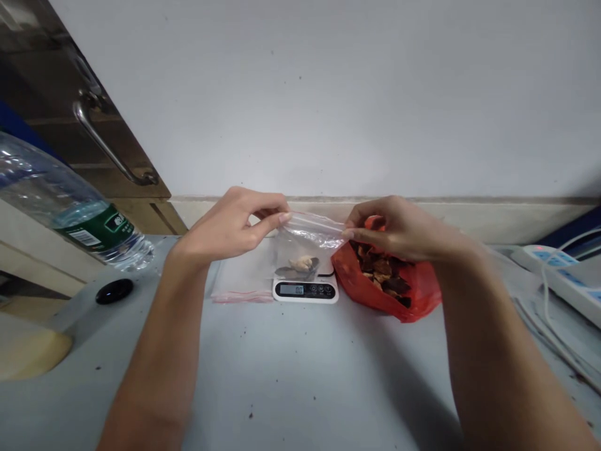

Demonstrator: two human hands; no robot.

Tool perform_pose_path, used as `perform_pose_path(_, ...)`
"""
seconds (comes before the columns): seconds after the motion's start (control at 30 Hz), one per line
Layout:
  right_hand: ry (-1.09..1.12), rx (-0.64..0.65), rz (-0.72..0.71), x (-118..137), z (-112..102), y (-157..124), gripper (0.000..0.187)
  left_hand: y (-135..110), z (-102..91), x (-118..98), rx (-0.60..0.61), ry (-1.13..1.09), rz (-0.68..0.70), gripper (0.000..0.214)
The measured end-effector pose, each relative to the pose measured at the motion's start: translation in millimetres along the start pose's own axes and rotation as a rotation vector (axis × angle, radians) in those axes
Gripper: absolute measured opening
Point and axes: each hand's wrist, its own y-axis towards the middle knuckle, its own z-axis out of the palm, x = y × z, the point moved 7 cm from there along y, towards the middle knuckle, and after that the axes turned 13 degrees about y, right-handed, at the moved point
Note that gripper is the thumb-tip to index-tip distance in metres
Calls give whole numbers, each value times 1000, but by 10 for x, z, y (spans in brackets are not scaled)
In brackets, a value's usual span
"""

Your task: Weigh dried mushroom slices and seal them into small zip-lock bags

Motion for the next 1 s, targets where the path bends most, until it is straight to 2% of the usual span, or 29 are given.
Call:
perform_pose_path(0.1,-65,22,18,6,0,-20,18,6,12,-58,17,16,19,25)
perform_pose_path(0.2,-19,84,0,88,60,-49,14,23,4,-184,-30,6,83,26)
perform_pose_path(0.33,111,227,-38,199,277,-46,23,63,19,-436,-169,-3,212,22)
perform_pose_path(0.43,148,247,-75,211,330,-20,21,66,-32,-615,-398,61,240,21)
perform_pose_path(0.53,279,197,-94,173,147,-66,27,12,-131,-774,-656,150,198,18)
perform_pose_path(0.6,357,75,-87,109,-134,-177,38,7,-135,-853,-706,128,186,18)
perform_pose_path(0.67,298,-134,-69,4,-499,-372,51,90,-8,-903,-571,49,203,18)
perform_pose_path(0.73,94,-355,-14,-151,-844,-643,56,219,271,-950,-292,-18,238,19)
perform_pose_path(0.8,-157,-492,42,-348,-1063,-922,54,320,609,-990,-19,-23,256,22)
perform_pose_path(0.87,-370,-524,33,-582,-1121,-1144,62,396,899,-1018,158,0,244,28)
perform_pose_path(0.9,-449,-483,41,-736,-1089,-1219,67,430,1012,-1026,207,18,225,31)
perform_pose_path(1.0,-464,-221,90,-1228,-870,-1351,60,502,1224,-1029,254,105,169,29)
